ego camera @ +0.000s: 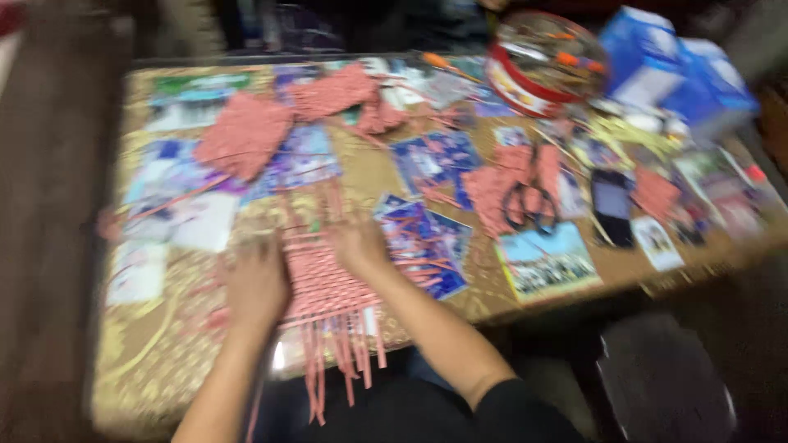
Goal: Weaving thin pink plastic strips together on a table to create a mat.
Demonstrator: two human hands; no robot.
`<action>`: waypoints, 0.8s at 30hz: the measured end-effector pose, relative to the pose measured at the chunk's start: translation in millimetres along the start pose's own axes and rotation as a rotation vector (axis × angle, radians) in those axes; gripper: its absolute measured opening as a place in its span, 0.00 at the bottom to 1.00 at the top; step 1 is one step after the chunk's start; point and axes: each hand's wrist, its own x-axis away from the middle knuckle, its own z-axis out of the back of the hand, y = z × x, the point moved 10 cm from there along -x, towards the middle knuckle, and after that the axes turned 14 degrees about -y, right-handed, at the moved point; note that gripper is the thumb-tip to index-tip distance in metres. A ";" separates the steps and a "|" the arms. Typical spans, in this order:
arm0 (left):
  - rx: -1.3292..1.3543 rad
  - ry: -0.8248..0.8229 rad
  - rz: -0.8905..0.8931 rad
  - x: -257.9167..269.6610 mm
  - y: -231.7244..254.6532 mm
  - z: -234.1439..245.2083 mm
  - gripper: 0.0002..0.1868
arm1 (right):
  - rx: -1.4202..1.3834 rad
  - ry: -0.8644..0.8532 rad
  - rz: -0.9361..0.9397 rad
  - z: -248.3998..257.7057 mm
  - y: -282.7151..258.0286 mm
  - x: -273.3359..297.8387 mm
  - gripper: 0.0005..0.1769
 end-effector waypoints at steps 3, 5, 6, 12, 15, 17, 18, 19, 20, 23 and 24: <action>-0.108 -0.086 -0.047 -3.6 12.7 7.2 0.20 | 0.169 0.019 0.070 -15.8 11.8 6.5 0.04; -0.084 -0.230 -0.058 -16.1 6.8 -23.8 0.25 | 0.148 0.005 -0.046 -3.2 6.1 6.5 0.09; -0.061 -0.374 -0.016 -21.3 -2.7 -46.8 0.30 | 0.108 -0.026 -0.119 -1.2 4.7 4.6 0.16; -0.141 0.104 0.001 -5.3 16.9 -23.0 0.19 | 0.031 -0.059 -0.166 5.2 4.6 3.9 0.18; -0.111 0.389 -0.059 11.5 30.5 -11.1 0.14 | -0.011 -0.126 -0.228 5.8 6.8 4.0 0.15; -0.112 0.389 -0.054 9.9 28.4 -19.5 0.17 | -0.011 -0.156 -0.248 8.3 7.3 3.4 0.16; -0.117 0.391 -0.042 9.8 26.2 -23.6 0.20 | -0.013 -0.188 -0.259 7.6 7.3 3.2 0.18; -0.116 0.391 -0.047 9.1 26.8 -24.8 0.20 | -0.012 -0.185 -0.263 8.4 7.6 3.8 0.18; -0.132 0.440 -0.054 11.5 28.6 -22.2 0.20 | -0.029 -0.202 -0.262 7.2 7.6 4.2 0.18; -0.161 0.515 -0.076 12.7 29.4 -20.9 0.19 | -0.046 -0.259 -0.288 9.0 6.1 1.9 0.16; -0.170 0.537 -0.083 13.7 29.4 -21.5 0.18 | -0.045 -0.308 -0.313 7.4 6.2 1.8 0.15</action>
